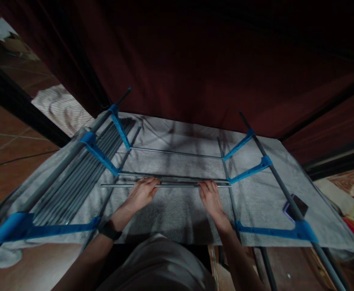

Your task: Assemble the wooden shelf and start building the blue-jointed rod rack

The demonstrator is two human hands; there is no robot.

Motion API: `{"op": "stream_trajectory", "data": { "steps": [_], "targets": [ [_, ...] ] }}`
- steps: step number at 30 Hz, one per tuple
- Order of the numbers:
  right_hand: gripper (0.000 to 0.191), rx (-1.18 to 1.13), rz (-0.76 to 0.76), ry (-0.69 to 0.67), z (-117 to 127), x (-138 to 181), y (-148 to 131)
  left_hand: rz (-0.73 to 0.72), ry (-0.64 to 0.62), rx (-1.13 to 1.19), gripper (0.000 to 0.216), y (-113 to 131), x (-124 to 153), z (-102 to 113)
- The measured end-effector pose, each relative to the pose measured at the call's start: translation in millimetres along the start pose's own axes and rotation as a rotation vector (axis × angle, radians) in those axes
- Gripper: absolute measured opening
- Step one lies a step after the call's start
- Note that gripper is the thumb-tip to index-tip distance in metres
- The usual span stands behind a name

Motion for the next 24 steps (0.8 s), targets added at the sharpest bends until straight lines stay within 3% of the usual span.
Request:
{"op": "stream_trajectory", "data": {
  "steps": [6,13,20,24],
  "targets": [
    [0.021,0.072,-0.053,-0.058,1,26,-3,-0.015,-0.087,0.09,0.018,6,13,8],
    [0.023,0.112,-0.192,-0.021,10,44,22,0.03,-0.002,0.027,0.033,-2,14,19],
    [0.026,0.093,-0.236,0.044,12,5,36,0.086,0.335,0.072,0.034,0,8,35],
    [0.029,0.04,-0.19,0.075,-3,-31,40,0.241,0.433,0.103,0.029,-18,13,37]
  ]
}}
Point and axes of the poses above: each hand's wrist, its own x-axis away from the middle knuckle, its own z-axis out of the back of the hand, y = z × x, the point moved 5 cm from there along -x, towards the middle knuckle, and after that the axes turned 1 degree about -z, right-handed, at the moved point
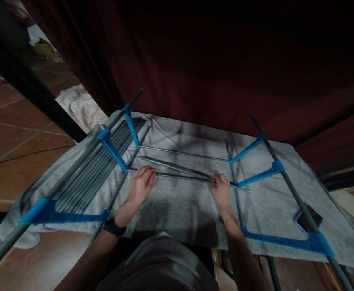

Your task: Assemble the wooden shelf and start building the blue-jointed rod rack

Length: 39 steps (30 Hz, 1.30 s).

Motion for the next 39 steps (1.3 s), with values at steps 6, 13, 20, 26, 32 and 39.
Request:
{"op": "stream_trajectory", "data": {
  "steps": [6,13,20,26,32,39],
  "targets": [
    [0.034,0.007,0.024,-0.021,-24,-35,3,0.38,0.201,0.032,0.021,-59,11,12],
    [0.031,0.103,-0.003,-0.074,-10,-34,-11,0.527,0.323,0.04,0.022,-89,16,18],
    [0.031,0.1,-0.084,-0.151,27,15,-2,0.507,0.359,-0.017,0.023,-86,17,21],
    [0.026,0.091,-0.356,-0.211,38,60,20,0.558,0.471,-0.055,0.035,-93,14,25],
    [0.044,0.161,-0.537,-0.343,41,82,42,0.622,0.516,0.187,0.033,-114,3,10],
    [0.05,0.152,-0.533,-0.227,44,51,55,0.686,0.418,0.21,0.012,-130,-9,5]
  ]
}}
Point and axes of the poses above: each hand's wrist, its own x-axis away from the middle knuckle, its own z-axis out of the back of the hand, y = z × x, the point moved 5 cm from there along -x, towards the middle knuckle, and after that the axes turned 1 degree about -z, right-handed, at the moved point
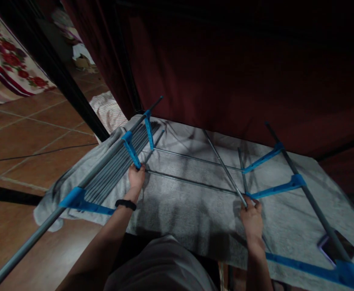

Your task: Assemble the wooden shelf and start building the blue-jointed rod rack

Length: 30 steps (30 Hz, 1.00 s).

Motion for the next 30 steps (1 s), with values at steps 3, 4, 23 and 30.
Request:
{"op": "stream_trajectory", "data": {
  "steps": [3,4,23,30],
  "targets": [
    [0.051,0.009,-0.017,-0.022,-4,-11,5,0.003,-0.017,-0.019,0.014,-3,-2,0],
    [0.051,0.016,-0.028,-0.026,-4,-14,8,-0.004,-0.021,-0.021,0.015,-3,-2,0],
    [0.055,0.017,0.043,-0.053,12,-20,38,0.048,0.001,0.045,0.016,-6,18,18],
    [0.053,0.061,0.031,-0.084,11,15,64,0.103,-0.017,0.039,0.02,-22,50,48]
  ]
}}
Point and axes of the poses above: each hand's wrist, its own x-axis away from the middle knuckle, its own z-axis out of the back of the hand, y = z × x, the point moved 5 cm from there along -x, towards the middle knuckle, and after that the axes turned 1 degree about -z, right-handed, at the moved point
